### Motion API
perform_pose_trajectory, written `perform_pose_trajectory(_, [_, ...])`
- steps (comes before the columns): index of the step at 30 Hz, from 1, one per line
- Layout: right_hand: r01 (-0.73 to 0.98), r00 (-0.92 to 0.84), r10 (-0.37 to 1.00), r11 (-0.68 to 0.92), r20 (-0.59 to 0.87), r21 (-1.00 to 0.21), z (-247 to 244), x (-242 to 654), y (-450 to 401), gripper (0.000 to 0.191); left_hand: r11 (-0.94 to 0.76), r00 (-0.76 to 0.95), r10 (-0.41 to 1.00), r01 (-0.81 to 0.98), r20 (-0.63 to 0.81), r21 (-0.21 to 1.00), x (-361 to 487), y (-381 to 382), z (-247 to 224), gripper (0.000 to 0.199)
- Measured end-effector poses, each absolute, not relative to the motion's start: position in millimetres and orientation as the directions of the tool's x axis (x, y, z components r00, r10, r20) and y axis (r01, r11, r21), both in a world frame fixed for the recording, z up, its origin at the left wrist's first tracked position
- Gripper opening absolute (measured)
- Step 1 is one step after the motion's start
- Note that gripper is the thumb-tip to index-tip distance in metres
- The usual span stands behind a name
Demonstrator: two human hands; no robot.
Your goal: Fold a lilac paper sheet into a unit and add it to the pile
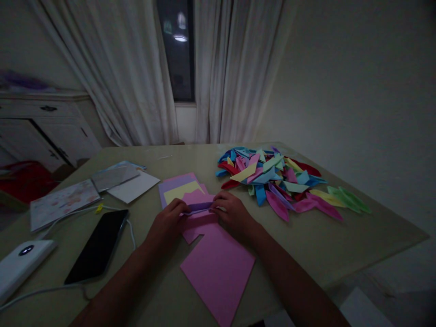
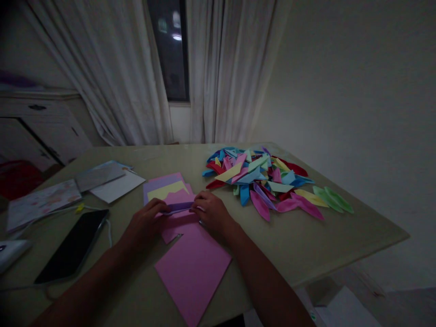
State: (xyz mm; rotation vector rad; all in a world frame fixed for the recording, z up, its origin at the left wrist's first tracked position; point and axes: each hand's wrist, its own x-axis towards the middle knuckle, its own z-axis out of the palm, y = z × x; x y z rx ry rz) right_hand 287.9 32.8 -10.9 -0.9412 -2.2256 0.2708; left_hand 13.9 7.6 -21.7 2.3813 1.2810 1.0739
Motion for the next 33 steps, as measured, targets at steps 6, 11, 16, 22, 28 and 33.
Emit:
perform_pose_trajectory(6, [0.552, -0.449, 0.724, 0.686, 0.524, -0.474, -12, 287, 34, 0.003, -0.564, 0.322, 0.818, 0.613, 0.476, 0.554, 19, 5, -18, 0.008])
perform_pose_trajectory(11, [0.531, -0.453, 0.74, 0.672, 0.497, -0.517, -10, 287, 34, 0.002, -0.53, 0.203, 0.844, 0.46, 0.497, 0.712, 22, 8, -16, 0.01])
perform_pose_trajectory(16, [0.52, -0.439, 0.753, 0.658, 0.49, -0.546, -10, 286, 33, 0.002, -0.541, 0.184, 0.835, 0.441, 0.518, 0.716, 19, 11, -18, 0.01])
perform_pose_trajectory(22, [0.578, -0.485, 0.75, 0.661, 0.449, -0.479, -13, 287, 33, 0.005, -0.608, 0.362, 0.79, 0.563, 0.495, 0.56, 11, 14, -26, 0.019])
perform_pose_trajectory(28, [0.563, -0.536, 0.741, 0.671, 0.405, -0.484, -12, 288, 34, 0.008, -0.628, 0.414, 0.775, 0.583, 0.477, 0.515, 13, 12, -23, 0.016])
perform_pose_trajectory(33, [0.549, -0.569, 0.702, 0.712, 0.428, -0.437, -17, 284, 34, 0.007, -0.654, 0.435, 0.754, 0.568, 0.493, 0.499, 16, 7, -21, 0.018])
